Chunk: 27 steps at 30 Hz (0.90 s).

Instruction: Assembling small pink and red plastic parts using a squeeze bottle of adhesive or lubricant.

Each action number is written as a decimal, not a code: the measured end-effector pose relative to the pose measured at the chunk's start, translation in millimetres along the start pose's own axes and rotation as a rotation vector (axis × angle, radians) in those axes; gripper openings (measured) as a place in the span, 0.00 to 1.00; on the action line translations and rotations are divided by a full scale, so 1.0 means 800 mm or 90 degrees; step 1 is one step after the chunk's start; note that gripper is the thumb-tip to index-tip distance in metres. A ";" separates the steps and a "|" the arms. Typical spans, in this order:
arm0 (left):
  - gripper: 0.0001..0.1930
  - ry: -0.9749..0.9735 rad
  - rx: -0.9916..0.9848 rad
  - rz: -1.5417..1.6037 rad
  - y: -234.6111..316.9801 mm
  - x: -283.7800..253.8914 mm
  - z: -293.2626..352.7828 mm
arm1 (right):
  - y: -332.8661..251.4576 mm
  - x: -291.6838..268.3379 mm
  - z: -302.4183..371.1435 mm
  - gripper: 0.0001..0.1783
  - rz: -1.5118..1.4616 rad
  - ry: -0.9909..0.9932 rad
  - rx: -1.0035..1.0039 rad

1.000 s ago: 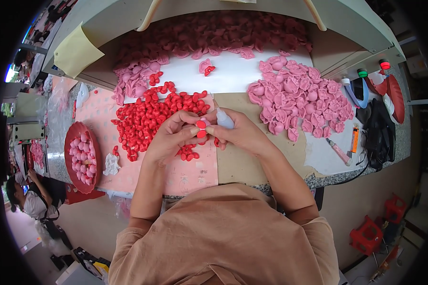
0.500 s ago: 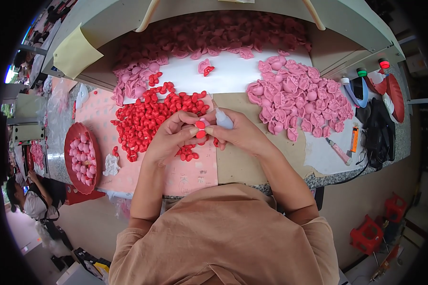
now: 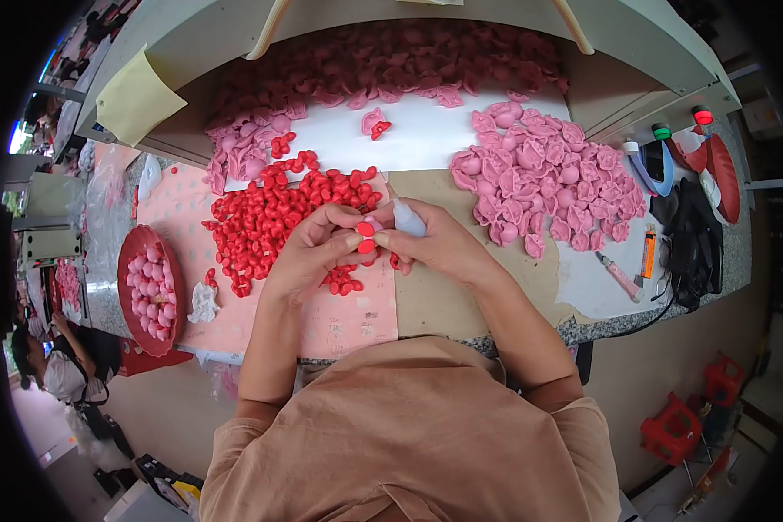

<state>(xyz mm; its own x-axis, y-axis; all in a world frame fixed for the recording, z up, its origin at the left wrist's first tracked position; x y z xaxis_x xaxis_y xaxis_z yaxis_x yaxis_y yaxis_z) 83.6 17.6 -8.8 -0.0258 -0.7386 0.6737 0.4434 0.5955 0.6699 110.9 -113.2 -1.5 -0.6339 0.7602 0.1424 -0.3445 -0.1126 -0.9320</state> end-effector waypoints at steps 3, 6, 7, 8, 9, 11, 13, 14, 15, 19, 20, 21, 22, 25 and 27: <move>0.08 0.005 0.014 0.006 -0.001 0.000 -0.002 | -0.001 -0.002 0.000 0.14 0.008 0.011 0.000; 0.10 0.027 0.043 0.023 -0.002 -0.001 -0.002 | 0.001 -0.005 -0.002 0.15 0.004 0.021 0.001; 0.10 0.026 0.043 0.022 -0.002 0.001 -0.003 | 0.003 -0.007 -0.002 0.15 -0.006 0.023 0.001; 0.11 0.037 0.052 0.029 -0.001 0.001 -0.002 | 0.003 -0.008 -0.002 0.15 -0.006 0.024 -0.001; 0.13 0.048 0.060 0.036 0.001 0.001 -0.002 | 0.002 -0.007 -0.002 0.16 -0.005 0.025 -0.011; 0.13 0.052 0.066 0.036 0.003 0.003 -0.001 | 0.003 -0.008 -0.003 0.18 -0.002 0.025 -0.022; 0.13 0.057 0.071 0.038 0.003 0.003 -0.001 | 0.008 -0.012 -0.005 0.18 -0.014 0.049 -0.031; 0.14 0.038 0.090 0.028 0.004 0.004 -0.001 | 0.006 -0.010 -0.004 0.18 -0.012 0.047 -0.032; 0.15 0.018 0.109 0.017 0.005 0.005 -0.001 | 0.004 -0.010 -0.004 0.18 -0.025 0.054 -0.036; 0.19 -0.045 0.194 -0.059 0.003 0.018 -0.001 | 0.001 -0.010 -0.004 0.19 -0.002 0.084 -0.037; 0.21 -0.022 0.234 -0.107 0.006 0.022 0.001 | 0.001 -0.010 -0.004 0.19 -0.002 0.084 -0.037; 0.23 0.002 0.273 -0.155 0.009 0.024 0.003 | 0.002 -0.010 -0.004 0.19 0.013 0.082 -0.037; 0.23 0.002 0.273 -0.155 0.008 0.025 0.002 | 0.001 -0.010 -0.004 0.18 0.027 0.079 -0.037; 0.23 0.003 0.298 -0.165 0.007 0.025 0.001 | -0.003 -0.007 -0.002 0.18 0.015 0.075 -0.043; 0.22 0.023 0.309 -0.206 0.006 0.023 -0.001 | 0.000 -0.008 -0.004 0.18 0.026 0.087 -0.051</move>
<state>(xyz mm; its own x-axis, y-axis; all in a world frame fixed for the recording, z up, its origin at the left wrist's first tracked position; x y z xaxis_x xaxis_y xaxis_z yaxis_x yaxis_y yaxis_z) 85.8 6.4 6.3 -0.0566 -0.9123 0.4056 -0.0431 0.4081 0.9119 117.4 -116.0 -3.4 -0.5449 0.8362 0.0627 -0.2609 -0.0980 -0.9604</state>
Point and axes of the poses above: each hand's wrist, its own z-axis away from the middle knuckle, its own x-axis out of the palm, y = z × x, the point moved 7 cm from there along -z, towards the middle knuckle, and after that the axes turned 13 degrees about z, right-handed, at the moved point
